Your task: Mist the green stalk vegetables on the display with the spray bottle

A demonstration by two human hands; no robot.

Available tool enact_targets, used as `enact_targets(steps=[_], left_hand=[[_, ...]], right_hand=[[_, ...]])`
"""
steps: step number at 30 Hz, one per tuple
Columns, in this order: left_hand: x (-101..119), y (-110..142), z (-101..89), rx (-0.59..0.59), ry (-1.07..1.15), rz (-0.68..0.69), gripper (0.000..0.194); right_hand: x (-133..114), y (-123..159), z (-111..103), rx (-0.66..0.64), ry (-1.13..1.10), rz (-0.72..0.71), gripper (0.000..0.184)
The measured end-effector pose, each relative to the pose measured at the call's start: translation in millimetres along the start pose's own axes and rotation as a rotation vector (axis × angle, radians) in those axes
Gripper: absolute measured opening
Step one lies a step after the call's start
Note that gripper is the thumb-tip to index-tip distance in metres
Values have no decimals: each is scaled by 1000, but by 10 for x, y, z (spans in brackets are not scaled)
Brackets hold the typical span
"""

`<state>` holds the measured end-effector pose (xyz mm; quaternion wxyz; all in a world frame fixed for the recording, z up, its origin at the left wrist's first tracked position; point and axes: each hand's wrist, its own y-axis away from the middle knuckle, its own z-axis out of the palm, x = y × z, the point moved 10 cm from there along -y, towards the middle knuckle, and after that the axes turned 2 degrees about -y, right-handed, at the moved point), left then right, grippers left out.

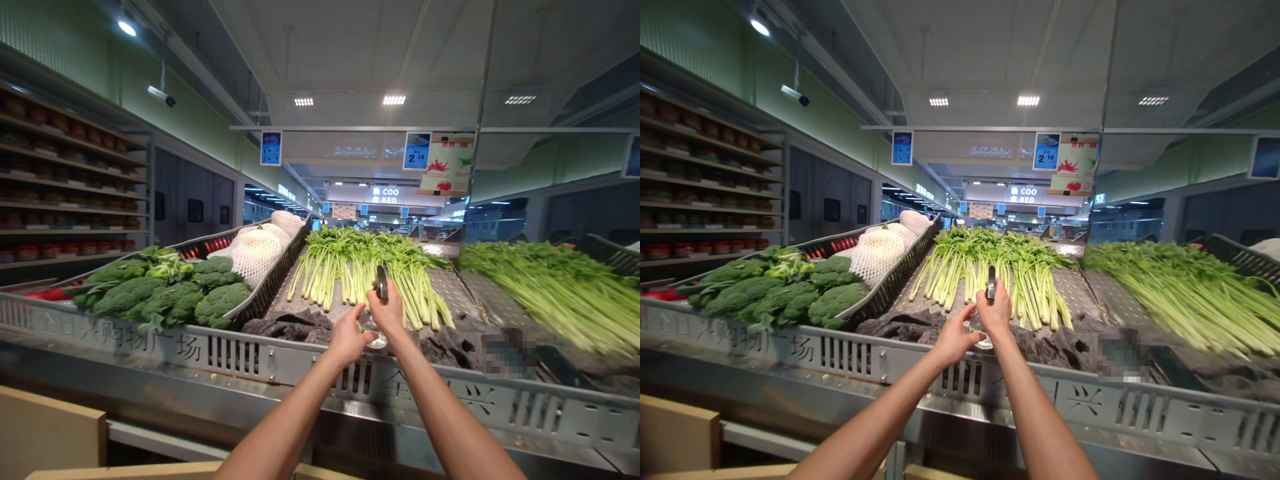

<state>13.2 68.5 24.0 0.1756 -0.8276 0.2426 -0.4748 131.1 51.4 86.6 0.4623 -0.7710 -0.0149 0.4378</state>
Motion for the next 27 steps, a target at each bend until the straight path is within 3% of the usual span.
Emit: enact_targets(steps=[6,27], left_hand=[[-63,18,-76,2,-8,-3,63],[-207,107,-377,39,-17,-62,63]], right_hand=[[9,14,140,-56,32,86,23],[-152,103,434,-92,20,60,27]])
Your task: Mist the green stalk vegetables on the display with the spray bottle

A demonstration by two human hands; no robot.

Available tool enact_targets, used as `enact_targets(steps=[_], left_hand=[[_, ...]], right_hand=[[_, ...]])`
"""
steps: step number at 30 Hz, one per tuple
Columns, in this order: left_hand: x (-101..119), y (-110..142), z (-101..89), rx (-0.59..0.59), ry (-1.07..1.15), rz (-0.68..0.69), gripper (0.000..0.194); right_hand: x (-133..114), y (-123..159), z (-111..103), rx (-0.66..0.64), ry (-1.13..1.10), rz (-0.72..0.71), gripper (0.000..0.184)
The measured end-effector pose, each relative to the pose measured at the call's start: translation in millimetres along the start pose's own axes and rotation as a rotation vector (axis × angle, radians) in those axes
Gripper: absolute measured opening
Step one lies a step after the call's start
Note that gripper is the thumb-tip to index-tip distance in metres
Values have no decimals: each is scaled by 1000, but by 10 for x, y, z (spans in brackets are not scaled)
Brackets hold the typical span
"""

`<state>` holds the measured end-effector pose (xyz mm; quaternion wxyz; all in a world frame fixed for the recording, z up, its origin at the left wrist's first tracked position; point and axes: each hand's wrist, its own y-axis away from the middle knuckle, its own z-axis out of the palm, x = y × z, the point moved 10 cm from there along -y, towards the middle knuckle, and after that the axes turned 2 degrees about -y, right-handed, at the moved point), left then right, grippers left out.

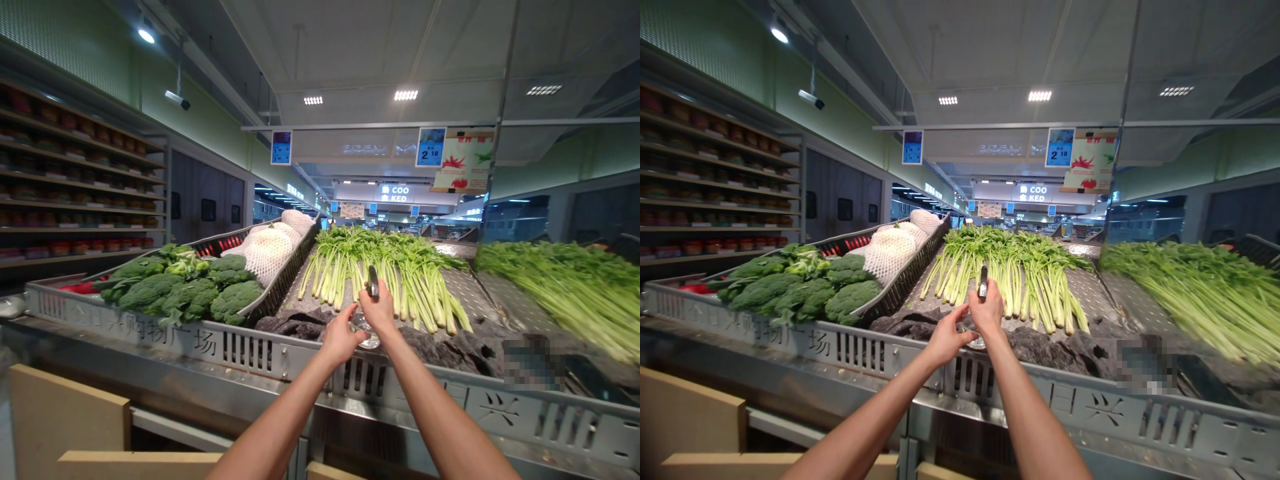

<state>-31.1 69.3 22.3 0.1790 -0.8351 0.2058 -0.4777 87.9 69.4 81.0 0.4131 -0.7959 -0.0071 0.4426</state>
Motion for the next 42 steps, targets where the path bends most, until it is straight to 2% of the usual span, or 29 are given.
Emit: enact_targets(steps=[7,12,16,25,29,34,42], left_hand=[[-65,8,-84,31,-1,16,63],[-84,34,-178,48,-10,14,63],[-123,71,-255,59,-28,-9,64],[-130,125,-464,91,-82,-65,63],[-115,176,-545,99,-95,-62,62],[-197,207,-598,114,-122,-91,62],[-183,130,-623,117,-114,-76,65]], right_hand=[[-82,30,84,-23,-31,-36,31],[-188,44,156,-51,-13,-58,27],[-246,66,268,-96,-15,-73,23],[-375,115,395,-109,-67,-93,28],[-464,161,452,-141,-53,-107,23],[-484,206,532,-156,-62,-112,20],[-493,143,482,-110,-118,-111,30]])
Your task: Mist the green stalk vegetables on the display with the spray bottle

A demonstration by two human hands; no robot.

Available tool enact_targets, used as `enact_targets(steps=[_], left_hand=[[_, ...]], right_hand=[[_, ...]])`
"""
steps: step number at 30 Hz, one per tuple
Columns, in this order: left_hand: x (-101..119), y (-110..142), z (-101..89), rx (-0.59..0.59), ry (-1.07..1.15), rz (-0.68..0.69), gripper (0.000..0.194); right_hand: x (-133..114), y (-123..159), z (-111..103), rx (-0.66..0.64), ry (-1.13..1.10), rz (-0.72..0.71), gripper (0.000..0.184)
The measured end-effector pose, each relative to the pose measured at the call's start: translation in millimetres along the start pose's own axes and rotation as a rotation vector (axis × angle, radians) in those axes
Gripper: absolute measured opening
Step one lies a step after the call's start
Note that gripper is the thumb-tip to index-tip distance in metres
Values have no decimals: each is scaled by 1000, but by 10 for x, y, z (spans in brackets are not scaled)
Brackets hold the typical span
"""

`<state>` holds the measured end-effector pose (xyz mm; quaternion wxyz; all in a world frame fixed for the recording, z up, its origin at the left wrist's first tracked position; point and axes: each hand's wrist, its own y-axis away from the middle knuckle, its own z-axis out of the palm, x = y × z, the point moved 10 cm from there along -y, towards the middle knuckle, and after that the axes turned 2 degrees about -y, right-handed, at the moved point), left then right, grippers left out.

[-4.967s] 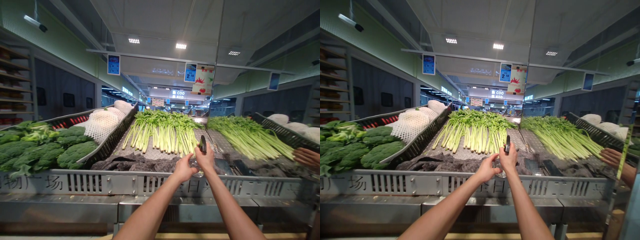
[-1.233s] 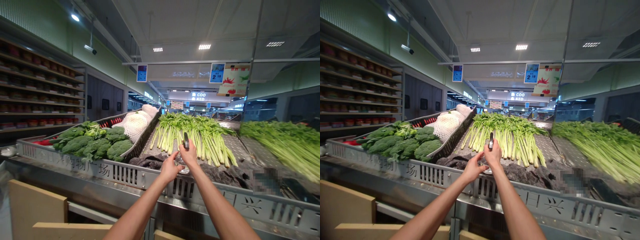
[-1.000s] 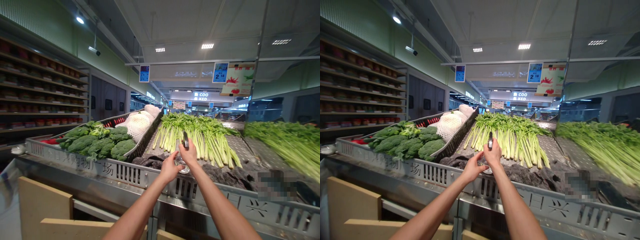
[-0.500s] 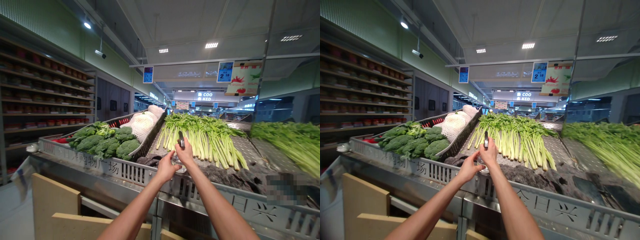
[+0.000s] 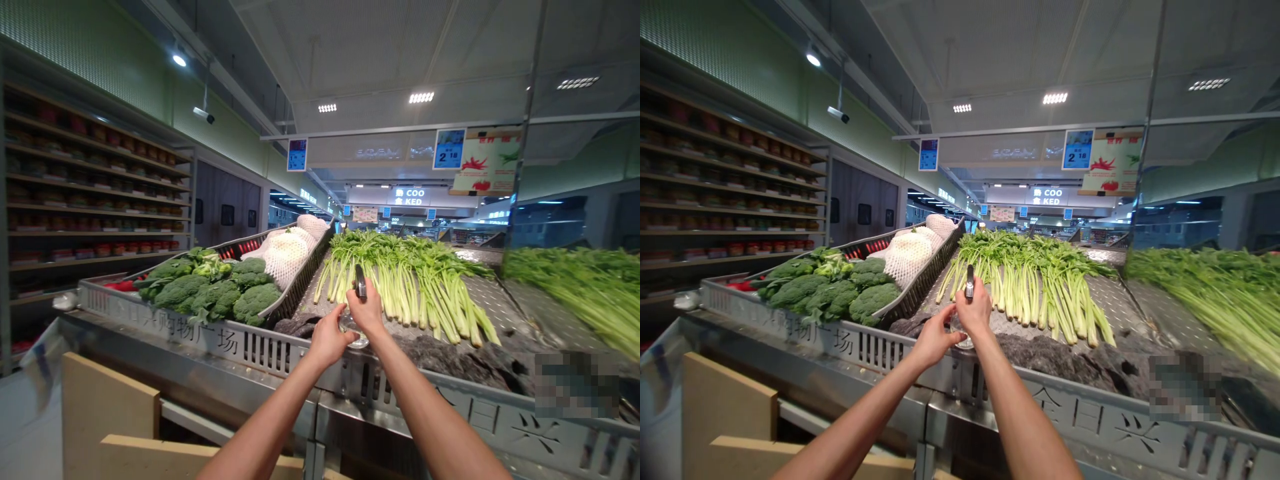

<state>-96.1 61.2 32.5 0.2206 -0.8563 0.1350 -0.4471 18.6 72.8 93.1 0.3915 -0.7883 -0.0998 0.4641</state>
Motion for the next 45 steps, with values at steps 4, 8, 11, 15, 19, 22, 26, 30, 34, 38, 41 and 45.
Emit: enact_targets(steps=[4,8,11,15,19,22,26,30,34,38,41,45], left_hand=[[101,-90,1,1,28,48,65],[152,-171,57,-28,64,81,64],[148,-196,129,-67,104,86,63],[165,-202,253,-126,185,102,60],[253,-209,387,-198,305,173,56],[260,-205,506,-280,369,166,54],[285,-197,586,-298,411,180,49],[320,-235,624,-207,477,191,46],[336,-293,613,-64,446,150,43],[522,-291,626,-102,424,169,41],[628,-276,651,-173,425,167,41],[483,-300,639,-137,362,52,24]], right_hand=[[-42,-77,-95,47,-5,1,31],[19,-142,-152,68,58,52,29],[83,-144,-174,68,101,73,29],[160,-86,-191,66,116,91,33],[227,-17,-150,15,83,121,36],[219,13,-94,-45,7,87,35],[217,29,-162,-24,-24,54,34],[264,56,-237,-49,-12,114,40],[247,103,-285,-123,-83,118,42],[265,143,-293,-259,-185,46,53],[424,133,-391,-283,-242,21,56],[850,74,-718,-142,-128,63,50]])
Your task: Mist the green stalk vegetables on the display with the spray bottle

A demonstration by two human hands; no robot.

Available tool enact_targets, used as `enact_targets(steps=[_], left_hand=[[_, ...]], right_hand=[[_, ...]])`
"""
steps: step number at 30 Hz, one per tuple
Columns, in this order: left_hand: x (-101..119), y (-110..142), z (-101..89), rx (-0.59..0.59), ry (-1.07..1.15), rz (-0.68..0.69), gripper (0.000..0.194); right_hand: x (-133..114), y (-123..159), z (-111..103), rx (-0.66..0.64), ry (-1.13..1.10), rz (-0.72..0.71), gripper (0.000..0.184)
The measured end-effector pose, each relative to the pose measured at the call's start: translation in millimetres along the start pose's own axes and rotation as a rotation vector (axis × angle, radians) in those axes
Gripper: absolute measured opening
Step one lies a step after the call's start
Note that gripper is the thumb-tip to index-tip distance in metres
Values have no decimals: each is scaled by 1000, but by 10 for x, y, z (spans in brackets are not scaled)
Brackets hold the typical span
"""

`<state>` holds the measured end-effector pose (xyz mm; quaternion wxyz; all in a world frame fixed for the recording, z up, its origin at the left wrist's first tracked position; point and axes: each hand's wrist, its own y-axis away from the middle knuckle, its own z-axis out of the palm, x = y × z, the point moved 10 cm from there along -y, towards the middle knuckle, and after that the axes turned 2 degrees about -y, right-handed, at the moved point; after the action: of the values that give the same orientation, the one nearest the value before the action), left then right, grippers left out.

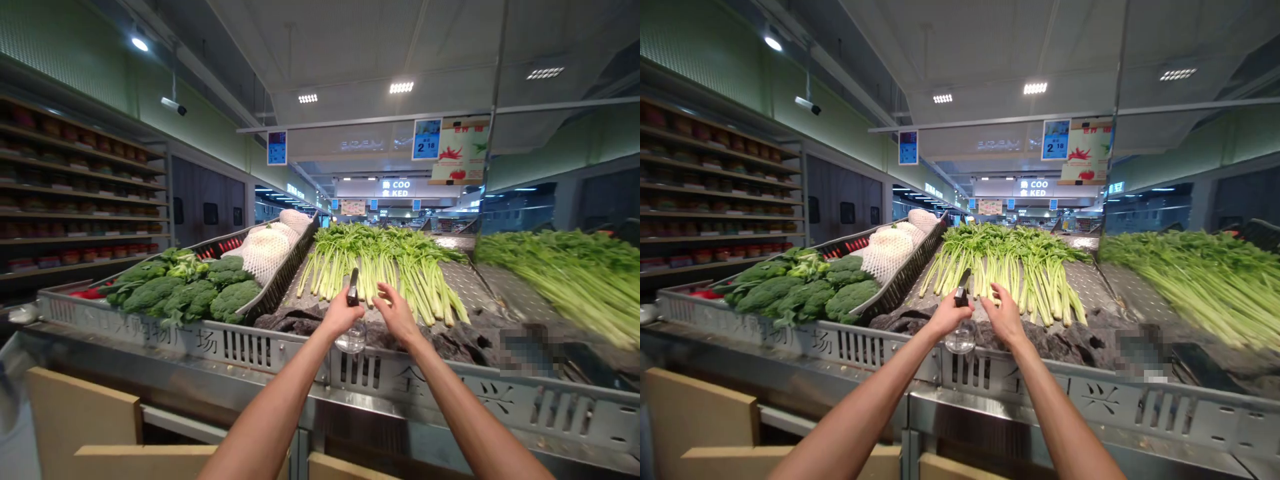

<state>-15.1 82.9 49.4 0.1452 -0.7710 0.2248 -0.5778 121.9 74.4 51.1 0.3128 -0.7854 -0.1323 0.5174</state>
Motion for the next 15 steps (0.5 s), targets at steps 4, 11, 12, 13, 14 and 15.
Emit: enact_targets(steps=[4,11,12,13,14,15], left_hand=[[-80,12,-152,147,-54,24,15],[44,74,-208,232,-147,137,32],[60,70,-185,209,-131,142,36],[59,60,-158,182,-110,131,38],[44,48,-130,151,-85,106,39],[26,36,-106,124,-58,78,38]], right_hand=[[336,60,-399,198,299,43,44],[474,162,-247,65,497,-33,37],[463,169,-196,31,499,-47,36],[458,174,-152,-1,496,-54,35],[458,179,-116,-30,491,-52,34],[463,181,-91,-52,483,-44,33]])
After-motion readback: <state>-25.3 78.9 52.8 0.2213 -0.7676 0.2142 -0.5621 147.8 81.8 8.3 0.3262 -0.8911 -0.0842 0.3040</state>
